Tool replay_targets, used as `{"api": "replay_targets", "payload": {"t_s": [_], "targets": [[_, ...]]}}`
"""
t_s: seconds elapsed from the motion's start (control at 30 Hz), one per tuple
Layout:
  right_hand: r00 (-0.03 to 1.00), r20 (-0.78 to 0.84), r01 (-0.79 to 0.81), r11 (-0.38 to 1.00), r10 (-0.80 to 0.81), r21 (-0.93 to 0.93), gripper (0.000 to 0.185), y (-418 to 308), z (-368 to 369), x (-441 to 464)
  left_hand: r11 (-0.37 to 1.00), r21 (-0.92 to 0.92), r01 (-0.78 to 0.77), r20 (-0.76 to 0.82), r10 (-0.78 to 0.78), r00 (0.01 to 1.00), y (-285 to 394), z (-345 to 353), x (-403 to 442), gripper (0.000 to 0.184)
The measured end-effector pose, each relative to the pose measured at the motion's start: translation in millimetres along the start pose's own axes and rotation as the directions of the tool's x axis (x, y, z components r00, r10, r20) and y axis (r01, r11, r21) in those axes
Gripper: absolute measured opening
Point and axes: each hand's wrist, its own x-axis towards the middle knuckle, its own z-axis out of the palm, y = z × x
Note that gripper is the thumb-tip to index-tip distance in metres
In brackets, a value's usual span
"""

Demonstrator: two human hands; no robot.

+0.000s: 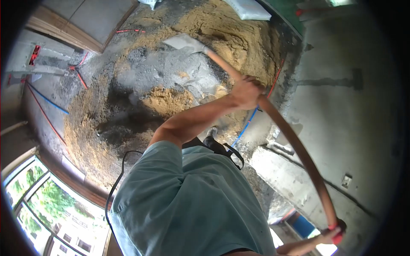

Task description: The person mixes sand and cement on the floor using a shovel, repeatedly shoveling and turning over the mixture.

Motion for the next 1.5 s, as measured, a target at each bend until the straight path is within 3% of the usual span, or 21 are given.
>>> {"api": "replay_targets", "payload": {"t_s": [0.07, 0.13, 0.2, 0.27, 0.33, 0.4, 0.43, 0.53, 0.77, 0.9, 0.93, 1.0, 1.13, 1.2, 1.23, 1.27, 1.33, 1.37, 1.4, 1.47, 1.5], "targets": [[0.947, 0.201, 0.253, 0.967, -0.251, 0.015, 0.027, -32, -18, 62, 0.998, -0.069, 0.007, -0.041, -0.010, 0.999, 26, -21, 16, 0.019], [0.863, 0.323, 0.393, 0.918, -0.389, 0.055, 0.023, -48, -12, 92, 0.992, -0.117, 0.037, -0.083, -0.046, 0.995, 22, -21, 15, 0.020], [0.963, 0.110, 0.254, 0.966, -0.247, -0.054, 0.020, -38, 17, 71, 0.985, -0.145, 0.092, -0.126, -0.110, 0.986, -9, 2, 3, 0.021], [0.979, 0.059, 0.195, 0.981, -0.194, -0.014, 0.018, -32, 110, 31, 0.980, -0.065, 0.190, 0.010, -0.190, 0.982, -83, 49, -33, 0.016], [0.962, 0.159, 0.216, 0.975, -0.222, 0.053, 0.017, -62, 209, -9, 0.940, -0.082, 0.332, 0.012, -0.333, 0.943, -160, 106, -87, 0.014], [0.892, 0.401, 0.202, 0.978, -0.206, 0.054, 0.014, -106, 250, -25, 0.868, 0.015, 0.496, 0.189, -0.489, 0.851, -177, 103, -117, 0.014], [0.900, 0.344, 0.261, 0.963, -0.266, 0.061, 0.016, -111, 252, -30, 0.886, 0.022, 0.463, 0.160, -0.460, 0.873, -182, 101, -117, 0.014], [0.927, 0.336, 0.168, 0.985, -0.167, 0.028, 0.015, -86, 229, -42, 0.915, 0.030, 0.402, 0.135, -0.402, 0.906, -160, 122, -130, 0.013], [0.922, 0.323, 0.173, 0.973, -0.215, 0.153, 0.013, 1, 190, -53, 0.893, 0.132, 0.429, 0.028, -0.437, 0.899, -90, 143, -170, 0.020], [0.926, 0.323, 0.127, 0.966, -0.197, 0.224, 0.014, 46, 176, -84, 0.852, 0.210, 0.480, 0.115, -0.509, 0.853, -64, 164, -210, 0.018], [0.899, 0.333, 0.212, 0.948, -0.284, 0.238, 0.015, 53, 173, -89, 0.844, 0.269, 0.465, 0.126, -0.509, 0.851, -59, 171, -216, 0.017], [0.902, 0.322, 0.192, 0.936, -0.287, 0.295, 0.018, 91, 160, -115, 0.848, 0.231, 0.477, 0.001, -0.490, 0.871, -48, 190, -236, 0.016], [0.919, 0.282, 0.191, 0.938, -0.274, 0.289, 0.023, 149, 120, -157, 0.832, 0.309, 0.460, 0.073, -0.503, 0.861, 5, 211, -241, 0.013], [0.963, 0.254, 0.029, 0.973, -0.088, 0.227, 0.019, 181, 89, -182, 0.879, 0.292, 0.377, 0.065, -0.412, 0.909, 30, 229, -232, 0.009], [0.972, 0.235, -0.063, 0.979, 0.016, 0.196, 0.017, 199, 68, -196, 0.923, 0.280, 0.263, 0.129, -0.308, 0.943, 43, 238, -221, 0.008], [0.970, 0.213, -0.156, 0.974, 0.119, 0.166, 0.015, 214, 46, -209, 0.934, 0.251, 0.255, 0.173, -0.303, 0.937, 55, 253, -211, 0.007], [0.963, 0.134, -0.254, 0.955, 0.235, 0.154, 0.011, 235, 5, -217, 0.960, 0.216, 0.178, 0.311, -0.240, 0.920, 95, 268, -169, 0.007], [0.945, 0.021, -0.327, 0.939, 0.326, 0.110, 0.014, 258, -19, -231, 0.982, 0.161, 0.098, 0.286, -0.141, 0.948, 118, 273, -147, 0.007], [0.910, -0.095, -0.398, 0.914, 0.405, 0.078, 0.017, 281, -45, -245, 0.992, 0.120, 0.027, 0.281, -0.060, 0.958, 132, 288, -127, 0.011], [0.729, -0.322, -0.647, 0.762, 0.604, -0.036, 0.029, 303, -99, -253, 0.996, -0.037, -0.079, 0.206, 0.085, 0.975, 169, 301, -80, 0.013], [0.681, -0.353, -0.700, 0.712, 0.642, -0.054, 0.035, 293, -117, -238, 0.991, -0.039, -0.125, 0.224, 0.130, 0.966, 187, 304, -58, 0.013]]}}
